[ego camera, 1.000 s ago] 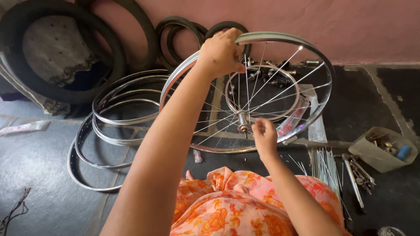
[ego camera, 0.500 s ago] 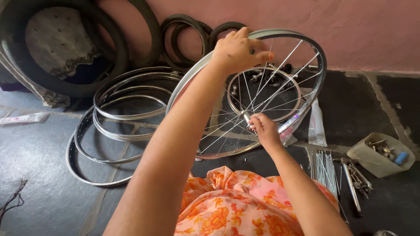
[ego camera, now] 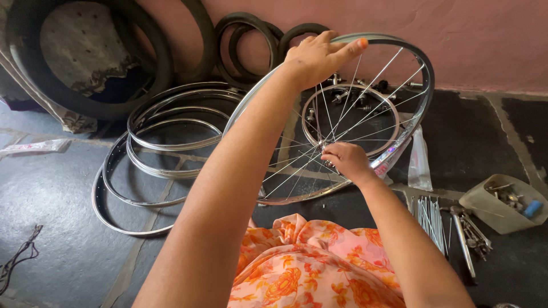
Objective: The person assembles a bicycle wheel by inserting spokes through the hub and rim, then tightening them with nipples. The person rotates the wheel to access different spoke holes and continues the process.
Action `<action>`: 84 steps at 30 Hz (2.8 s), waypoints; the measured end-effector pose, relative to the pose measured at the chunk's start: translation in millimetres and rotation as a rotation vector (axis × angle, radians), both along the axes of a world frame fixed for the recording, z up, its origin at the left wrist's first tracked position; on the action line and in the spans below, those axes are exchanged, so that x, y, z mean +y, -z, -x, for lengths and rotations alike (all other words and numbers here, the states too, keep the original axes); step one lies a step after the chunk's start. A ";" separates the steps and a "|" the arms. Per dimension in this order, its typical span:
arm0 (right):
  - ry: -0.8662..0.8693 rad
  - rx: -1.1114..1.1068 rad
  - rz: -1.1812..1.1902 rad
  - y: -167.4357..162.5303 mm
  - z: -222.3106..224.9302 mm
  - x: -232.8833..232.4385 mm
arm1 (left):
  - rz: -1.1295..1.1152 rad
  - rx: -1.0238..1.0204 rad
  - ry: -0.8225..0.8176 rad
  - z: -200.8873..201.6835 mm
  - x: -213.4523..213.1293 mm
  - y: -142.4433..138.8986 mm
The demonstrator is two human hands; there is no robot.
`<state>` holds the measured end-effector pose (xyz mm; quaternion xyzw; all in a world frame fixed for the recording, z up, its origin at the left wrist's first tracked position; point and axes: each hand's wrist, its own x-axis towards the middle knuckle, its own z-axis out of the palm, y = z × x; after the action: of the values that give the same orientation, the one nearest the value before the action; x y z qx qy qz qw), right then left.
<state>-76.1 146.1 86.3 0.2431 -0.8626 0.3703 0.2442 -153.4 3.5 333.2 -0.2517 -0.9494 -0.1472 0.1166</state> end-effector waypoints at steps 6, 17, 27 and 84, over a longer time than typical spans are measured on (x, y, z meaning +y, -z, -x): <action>0.044 0.427 -0.037 23.5 -64.7 -0.6 | 0.010 0.001 0.003 -2.3 6.2 -1.8; 0.135 -0.398 0.453 68.8 -79.5 -31.1 | -0.038 0.016 0.024 -3.5 10.7 -3.3; 0.305 -0.723 0.831 117.3 -60.0 -91.1 | -0.026 0.020 -0.026 -0.4 -0.8 1.9; 0.677 -0.188 0.394 133.7 -167.8 61.9 | 0.081 0.023 -0.141 -11.6 -8.6 -10.0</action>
<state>91.8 208.0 -47.3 -0.1413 -0.8250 0.4480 0.3142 -141.8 -5.1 343.2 -0.1906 -0.9685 -0.0973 0.1272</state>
